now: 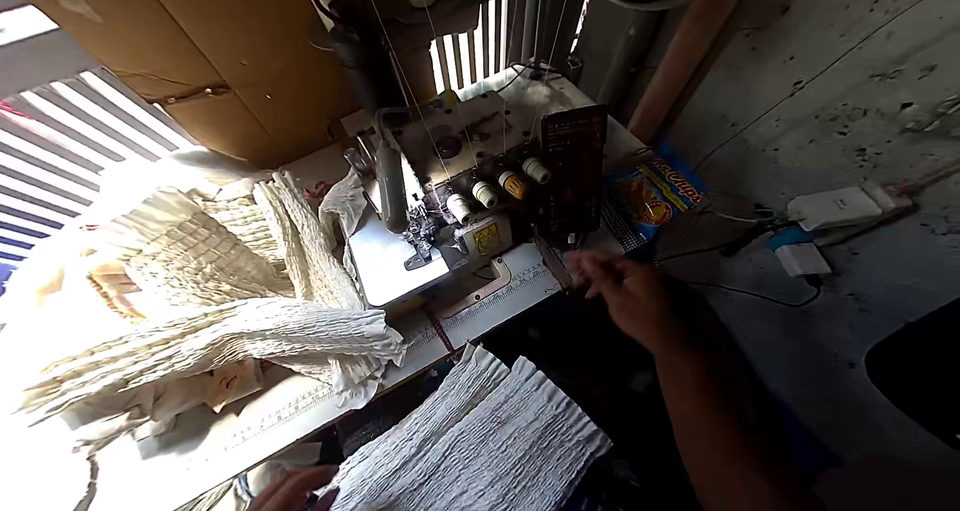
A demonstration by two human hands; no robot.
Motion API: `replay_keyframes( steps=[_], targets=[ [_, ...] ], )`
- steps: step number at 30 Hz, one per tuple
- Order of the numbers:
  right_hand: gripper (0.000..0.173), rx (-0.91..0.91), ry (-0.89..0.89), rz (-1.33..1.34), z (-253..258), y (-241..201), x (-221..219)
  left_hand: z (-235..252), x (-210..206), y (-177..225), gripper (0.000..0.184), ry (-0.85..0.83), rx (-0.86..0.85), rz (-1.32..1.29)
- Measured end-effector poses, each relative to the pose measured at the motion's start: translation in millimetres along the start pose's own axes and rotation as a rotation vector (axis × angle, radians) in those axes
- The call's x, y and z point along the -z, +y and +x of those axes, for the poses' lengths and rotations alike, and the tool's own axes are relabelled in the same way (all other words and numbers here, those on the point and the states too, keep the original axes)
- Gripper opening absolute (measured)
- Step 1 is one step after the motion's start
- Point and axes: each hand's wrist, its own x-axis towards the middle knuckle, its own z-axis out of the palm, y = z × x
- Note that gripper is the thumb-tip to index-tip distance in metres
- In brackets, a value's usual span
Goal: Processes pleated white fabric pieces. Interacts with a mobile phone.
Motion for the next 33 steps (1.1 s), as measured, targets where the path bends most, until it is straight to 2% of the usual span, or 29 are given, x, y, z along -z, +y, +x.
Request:
replay_keyframes(
  steps=[3, 5, 7, 9, 10, 12, 14, 18, 21, 23, 26, 27, 28, 31, 33],
  targets=[
    [0.027, 0.077, 0.351, 0.051, 41.7, 5.2, 23.8, 37.4, 1.0, 19.2, 0.022, 0.296, -0.152, 0.102],
    [0.029, 0.114, 0.433, 0.080, 70.2, 9.0, 32.9, 65.5, -5.0, 30.6, 0.024, 0.430, -0.244, 0.224],
    [0.030, 0.121, 0.463, 0.114, 97.1, 10.0, 36.1, 91.9, -11.4, 35.4, 0.032, 0.452, -0.298, 0.378],
    [0.029, 0.108, 0.466, 0.123, 114.6, 8.5, 35.4, 113.9, -16.4, 29.4, 0.043, 0.391, -0.309, 0.465],
    [0.028, 0.103, 0.463, 0.127, 120.7, 7.8, 34.8, 123.2, -18.3, 21.9, 0.044, 0.367, -0.321, 0.485],
    [0.027, 0.092, 0.455, 0.135, 128.1, 6.5, 33.1, 135.3, -15.3, 6.4, 0.033, 0.338, -0.357, 0.506],
    [0.024, 0.103, 0.461, 0.131, 133.4, 4.3, 32.2, 140.2, -4.0, -1.4, 0.027, 0.360, -0.380, 0.457],
    [0.026, 0.116, 0.470, 0.102, 139.0, 3.1, 34.3, 137.9, 37.3, 0.4, 0.027, 0.398, -0.301, 0.244],
    [0.025, 0.122, 0.462, 0.093, 140.8, 1.2, 34.9, 137.0, 60.4, -0.6, 0.031, 0.543, -0.249, 0.200],
    [0.025, 0.120, 0.465, 0.100, 141.8, 1.0, 34.3, 137.6, 69.5, -4.7, 0.043, 0.583, -0.237, 0.183],
    [0.026, 0.113, 0.471, 0.101, 142.7, 2.3, 34.6, 143.5, 79.5, -22.1, 0.095, 0.486, -0.280, 0.261],
    [0.025, 0.108, 0.470, 0.102, 142.9, 2.3, 34.7, 148.4, 80.2, -25.7, 0.102, 0.495, -0.276, 0.318],
    [0.025, 0.102, 0.471, 0.098, 143.2, 2.2, 34.7, 151.8, 83.8, -27.3, 0.098, 0.500, -0.256, 0.360],
    [0.023, 0.101, 0.485, 0.081, 144.4, 2.2, 34.1, 148.0, 115.7, -9.6, 0.062, 0.505, -0.182, 0.349],
    [0.026, 0.124, 0.502, 0.069, 136.9, 4.5, 33.7, 140.0, 139.1, -27.1, 0.046, 0.530, -0.247, 0.241]
  ],
)
